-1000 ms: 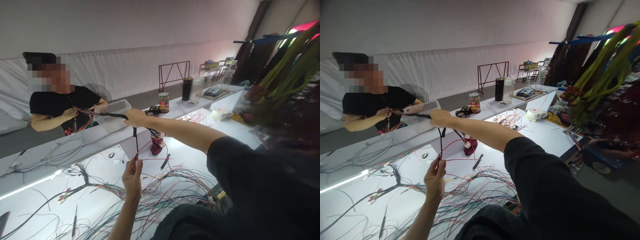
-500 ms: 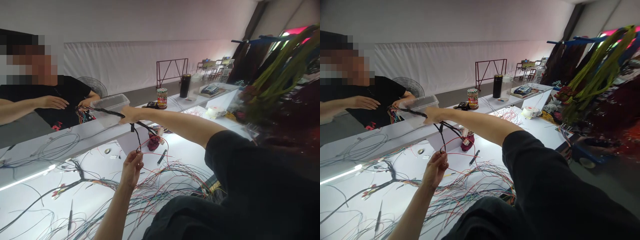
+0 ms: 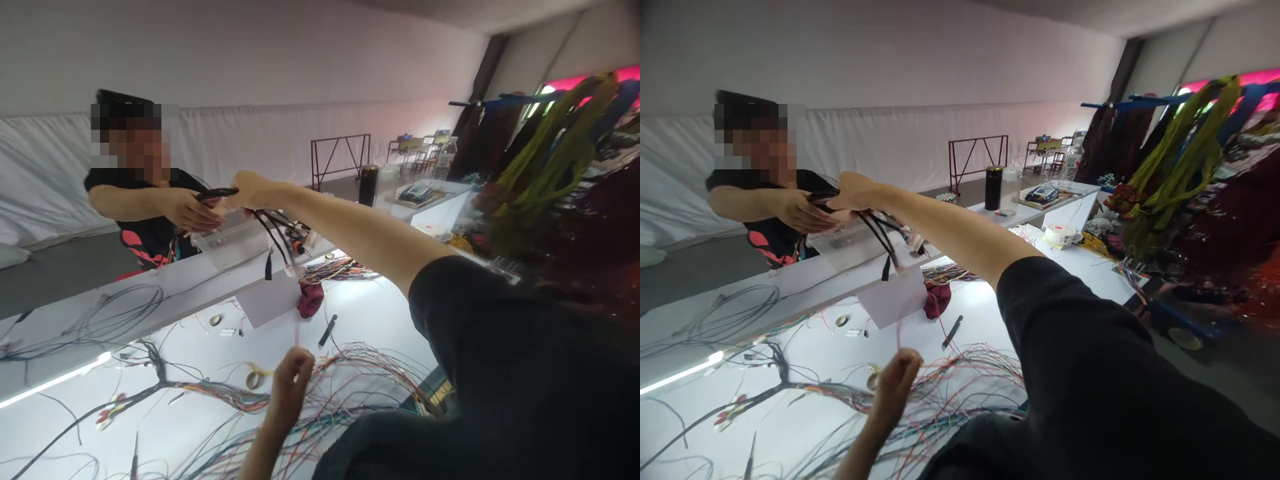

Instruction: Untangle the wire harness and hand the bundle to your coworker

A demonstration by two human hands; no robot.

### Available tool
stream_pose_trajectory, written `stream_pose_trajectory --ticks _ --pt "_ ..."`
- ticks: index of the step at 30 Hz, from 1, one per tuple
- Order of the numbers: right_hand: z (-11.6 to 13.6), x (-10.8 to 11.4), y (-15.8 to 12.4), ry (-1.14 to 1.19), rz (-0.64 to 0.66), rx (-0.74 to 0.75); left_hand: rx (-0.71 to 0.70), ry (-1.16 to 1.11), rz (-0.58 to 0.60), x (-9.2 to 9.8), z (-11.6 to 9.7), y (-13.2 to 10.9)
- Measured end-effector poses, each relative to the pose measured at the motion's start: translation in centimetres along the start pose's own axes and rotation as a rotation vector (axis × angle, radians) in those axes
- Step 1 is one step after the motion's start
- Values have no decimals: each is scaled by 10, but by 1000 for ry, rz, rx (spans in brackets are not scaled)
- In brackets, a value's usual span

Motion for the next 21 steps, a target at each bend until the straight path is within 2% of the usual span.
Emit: stream_pose_trajectory --ticks 3,4,5,7,9,11,13,14,16,17,19,21 --pt "18 23 24 -36 -110 -27 -148 140 298 -22 3 -16" --pt "24 29 34 -43 -121 -13 -160 162 349 -26 8 -20" --pt "30 35 44 -54 -125 6 -162 171 361 -28 13 -23" --pt "46 46 61 -110 -113 55 -147 161 310 -26 25 -22" --pt "66 63 66 -225 -224 115 -115 150 244 -21 35 -18" --pt "86 86 46 -392 -518 196 -64 167 195 -15 42 -12" --pt "97 102 -3 -548 -849 301 -17 188 170 -9 42 -6" --pt "95 103 -34 -596 -956 363 8 192 166 -6 40 -3" --pt "73 96 -95 -600 -1009 484 59 181 152 -2 36 5" --pt "54 87 -123 -575 -956 533 99 174 168 -1 36 10" --pt "-5 59 -166 -493 -705 464 138 174 140 1 37 27" --pt "-89 18 -210 -365 -455 230 164 167 131 -3 41 48"
Point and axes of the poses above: each hand's wrist, its own y-axis towards the middle knuckle, its own x-axis out of the back of the hand, z = x × y, the point moved 6 cm from there along y, towards the middle knuckle, and after that the axes turned 6 degrees about -x, right-handed, at the moved point
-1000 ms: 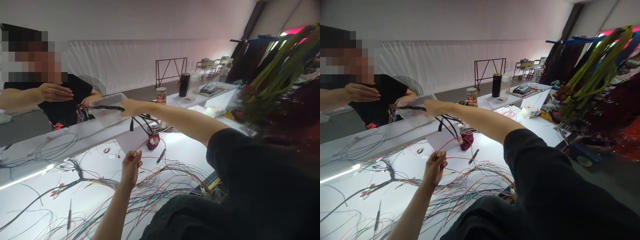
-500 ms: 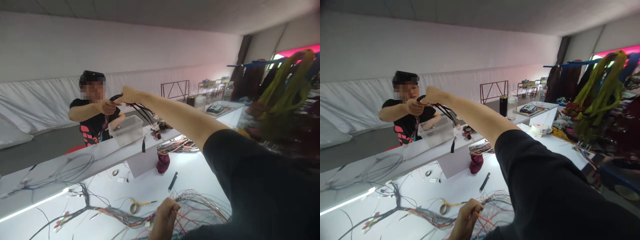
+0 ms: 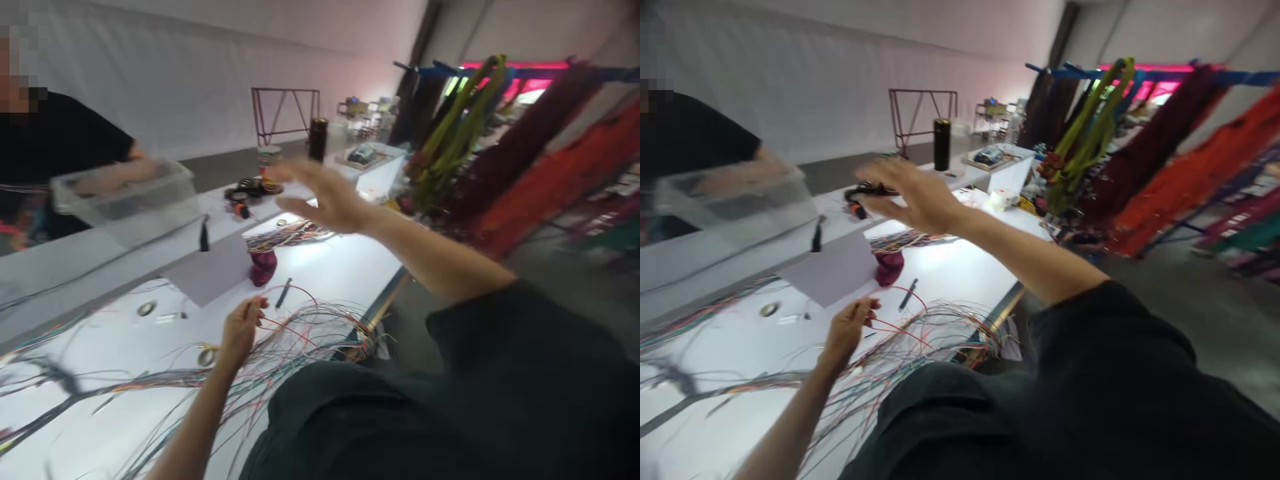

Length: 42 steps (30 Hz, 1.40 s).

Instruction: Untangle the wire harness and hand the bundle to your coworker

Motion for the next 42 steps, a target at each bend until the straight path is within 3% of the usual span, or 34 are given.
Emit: stream_pose_trajectory --ticks 3,5,8,11,13,14,16,19,22,25,29,32,36,39,42 --pt "-92 -62 -155 236 311 -600 11 -20 24 -13 -5 35" --pt "-132 -90 -273 330 367 -1097 12 -31 28 -24 -11 58" --pt "-126 -115 -408 292 328 -1387 14 -25 9 -46 -17 93" --pt "-79 -159 -482 341 408 -1509 -34 63 90 -82 -15 123" --pt "-48 -202 -499 378 595 -1476 -124 225 237 -115 -7 129" --pt "-40 -219 -502 343 620 -1489 -182 350 310 -132 0 126" --pt "-37 -241 -500 232 547 -1521 -313 647 413 -162 20 105" --pt "-48 -249 -493 152 418 -1517 -483 967 571 -197 57 41" --pt "-61 -241 -497 145 320 -1518 -624 1127 770 -215 93 -34" --pt "-70 -230 -509 73 208 -1611 -658 1242 840 -209 121 -78" --pt "-83 -228 -531 -34 136 -1779 -586 1278 770 -183 152 -82" --pt "-98 -241 -542 17 218 -1818 -572 1233 725 -166 169 -78" --pt "-100 -250 -543 149 377 -1705 -624 1141 663 -155 178 -76" --pt "-81 -225 -536 144 468 -1620 -660 1043 612 -148 182 -64" --pt "-72 -169 -507 29 557 -1501 -649 888 547 -142 190 -42"
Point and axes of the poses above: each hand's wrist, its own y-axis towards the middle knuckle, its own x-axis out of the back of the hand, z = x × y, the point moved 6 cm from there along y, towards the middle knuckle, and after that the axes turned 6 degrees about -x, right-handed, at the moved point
